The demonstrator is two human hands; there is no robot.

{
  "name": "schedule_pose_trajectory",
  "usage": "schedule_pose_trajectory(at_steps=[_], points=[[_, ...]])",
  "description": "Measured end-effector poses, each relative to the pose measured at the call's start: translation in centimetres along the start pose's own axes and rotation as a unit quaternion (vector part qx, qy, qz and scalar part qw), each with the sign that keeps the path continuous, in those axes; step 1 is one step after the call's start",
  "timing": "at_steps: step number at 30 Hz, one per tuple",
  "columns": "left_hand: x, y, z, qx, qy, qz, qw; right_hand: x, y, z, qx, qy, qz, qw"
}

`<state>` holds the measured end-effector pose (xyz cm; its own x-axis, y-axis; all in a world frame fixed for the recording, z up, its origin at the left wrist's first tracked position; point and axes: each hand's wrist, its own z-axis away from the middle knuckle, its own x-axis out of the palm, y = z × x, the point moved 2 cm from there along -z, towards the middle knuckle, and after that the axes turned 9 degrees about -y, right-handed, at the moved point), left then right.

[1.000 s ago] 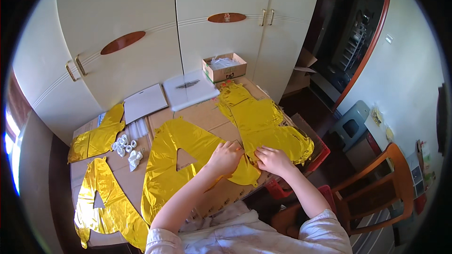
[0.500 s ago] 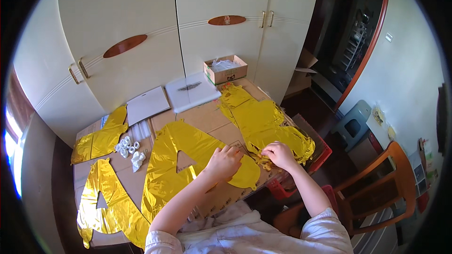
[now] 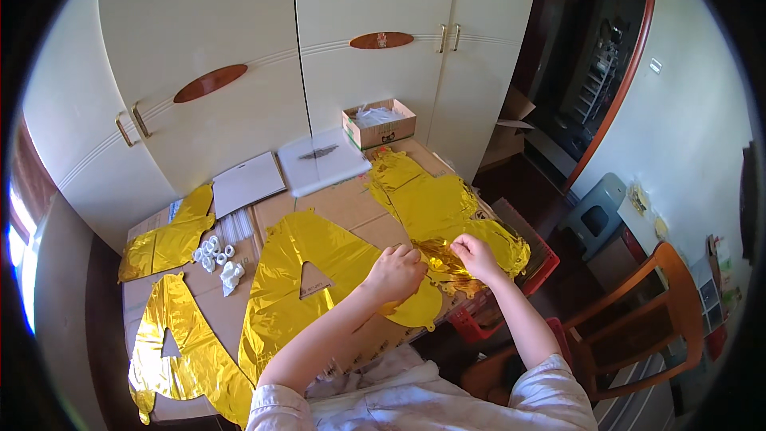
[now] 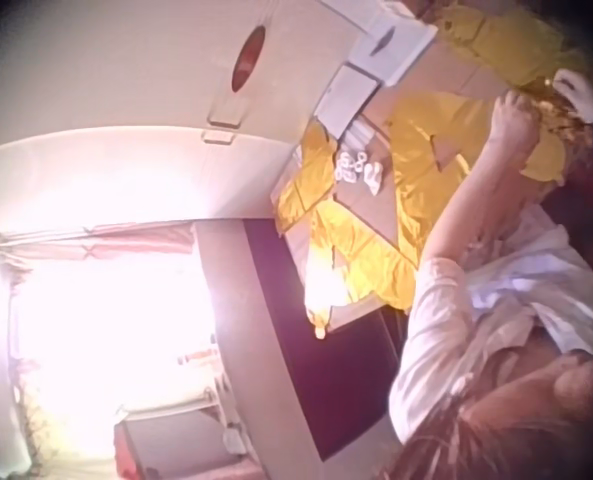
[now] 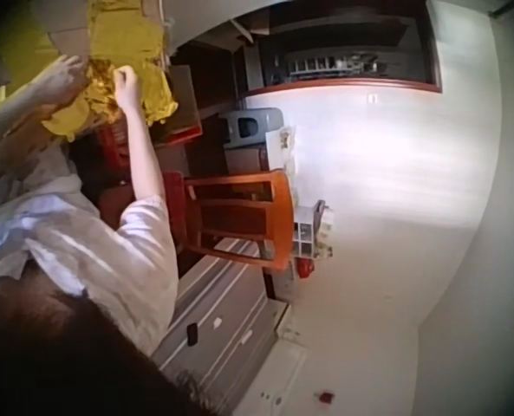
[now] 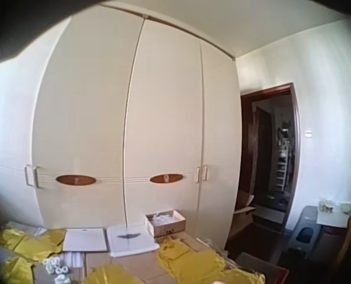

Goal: Folding and inserting gold foil shapes into paper display cards.

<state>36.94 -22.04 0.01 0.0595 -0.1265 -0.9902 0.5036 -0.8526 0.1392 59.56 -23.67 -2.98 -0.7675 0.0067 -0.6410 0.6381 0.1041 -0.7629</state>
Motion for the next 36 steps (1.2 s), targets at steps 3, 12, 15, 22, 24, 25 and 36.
schedule_pose_trajectory(at_steps=[3, 12, 15, 22, 24, 25, 36], points=[[1.4, -0.6, -0.8, 0.034, 0.085, -0.033, 0.995, -0.5, 1.4, -1.1, -0.024, 0.065, 0.013, 0.998], [0.2, -1.2, -5.3, -0.020, -0.010, 0.042, 0.999, -7.2, -3.8, -7.1, -0.059, 0.102, 0.124, 0.985], [0.9, -3.1, -7.2, -0.034, 0.031, 0.053, 0.998, -7.9, -5.7, -8.0, -0.108, 0.079, 0.199, 0.971], [2.1, -4.9, -8.5, -0.088, -0.025, -0.036, 0.995, -11.3, -5.1, -11.4, -0.069, 0.025, 0.247, 0.966], [2.3, -5.0, -8.4, -0.101, -0.046, -0.029, 0.993, -13.3, -5.7, -12.7, -0.032, 0.046, 0.237, 0.970], [2.4, -5.3, -8.5, -0.102, -0.053, -0.029, 0.993, -14.3, -6.3, -13.1, -0.028, 0.088, 0.220, 0.971], [1.4, -4.6, -8.6, -0.103, -0.076, -0.016, 0.992, -24.4, -18.4, -11.1, -0.237, 0.406, 0.163, 0.867]])
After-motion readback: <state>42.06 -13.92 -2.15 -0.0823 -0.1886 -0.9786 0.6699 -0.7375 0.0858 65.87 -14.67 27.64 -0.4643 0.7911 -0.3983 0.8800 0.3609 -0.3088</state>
